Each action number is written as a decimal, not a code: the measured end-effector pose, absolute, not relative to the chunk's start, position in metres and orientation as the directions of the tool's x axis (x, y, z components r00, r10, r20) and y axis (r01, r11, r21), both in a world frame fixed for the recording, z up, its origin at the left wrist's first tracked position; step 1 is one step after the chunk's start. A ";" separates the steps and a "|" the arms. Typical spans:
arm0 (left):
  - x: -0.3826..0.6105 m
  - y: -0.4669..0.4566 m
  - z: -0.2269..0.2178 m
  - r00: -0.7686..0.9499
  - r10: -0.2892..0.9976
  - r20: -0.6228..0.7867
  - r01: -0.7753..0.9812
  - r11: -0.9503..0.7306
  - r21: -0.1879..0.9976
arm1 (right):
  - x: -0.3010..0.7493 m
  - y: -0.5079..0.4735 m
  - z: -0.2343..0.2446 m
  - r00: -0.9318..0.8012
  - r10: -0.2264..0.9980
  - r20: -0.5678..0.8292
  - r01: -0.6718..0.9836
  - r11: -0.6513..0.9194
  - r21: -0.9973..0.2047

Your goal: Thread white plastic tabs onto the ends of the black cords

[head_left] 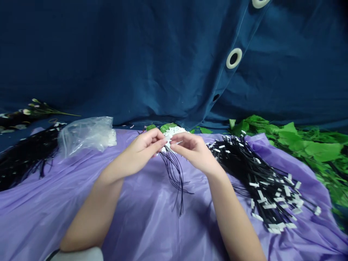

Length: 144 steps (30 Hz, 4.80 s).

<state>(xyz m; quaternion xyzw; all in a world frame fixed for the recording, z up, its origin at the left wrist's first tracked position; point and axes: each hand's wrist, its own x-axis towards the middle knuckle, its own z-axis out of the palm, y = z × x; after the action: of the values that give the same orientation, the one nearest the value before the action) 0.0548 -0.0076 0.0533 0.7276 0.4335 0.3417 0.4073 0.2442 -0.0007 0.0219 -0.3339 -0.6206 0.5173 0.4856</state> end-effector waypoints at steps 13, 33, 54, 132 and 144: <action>0.049 0.027 0.032 0.568 0.813 0.132 -0.298 0.054 0.953 | 0.246 -0.022 0.037 -0.370 0.918 0.143 -0.020 0.146 -0.989; 0.054 0.026 0.027 0.532 0.822 0.204 -0.308 -0.037 0.951 | 0.232 -0.034 0.037 -0.422 0.901 0.099 -0.008 0.105 -0.994; 0.050 0.028 0.021 0.601 0.735 0.314 -0.363 -0.100 0.927 | 0.233 -0.024 0.033 -0.432 0.895 0.110 -0.086 0.081 -0.993; 0.054 0.012 0.040 0.521 0.839 0.156 -0.081 -0.133 0.988 | 0.236 -0.036 0.034 -0.269 0.684 0.678 0.800 0.550 -0.238; 0.054 0.016 0.039 0.482 0.852 0.202 0.060 -0.262 0.963 | 0.278 -0.030 0.047 -0.582 0.802 0.134 0.143 0.263 -0.954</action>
<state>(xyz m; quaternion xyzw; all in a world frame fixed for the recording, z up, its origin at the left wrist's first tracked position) 0.0543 0.0160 0.0395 0.6932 0.3291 0.3879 0.5106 0.2780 -0.0299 0.0467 -0.3251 -0.7268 0.5126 0.3214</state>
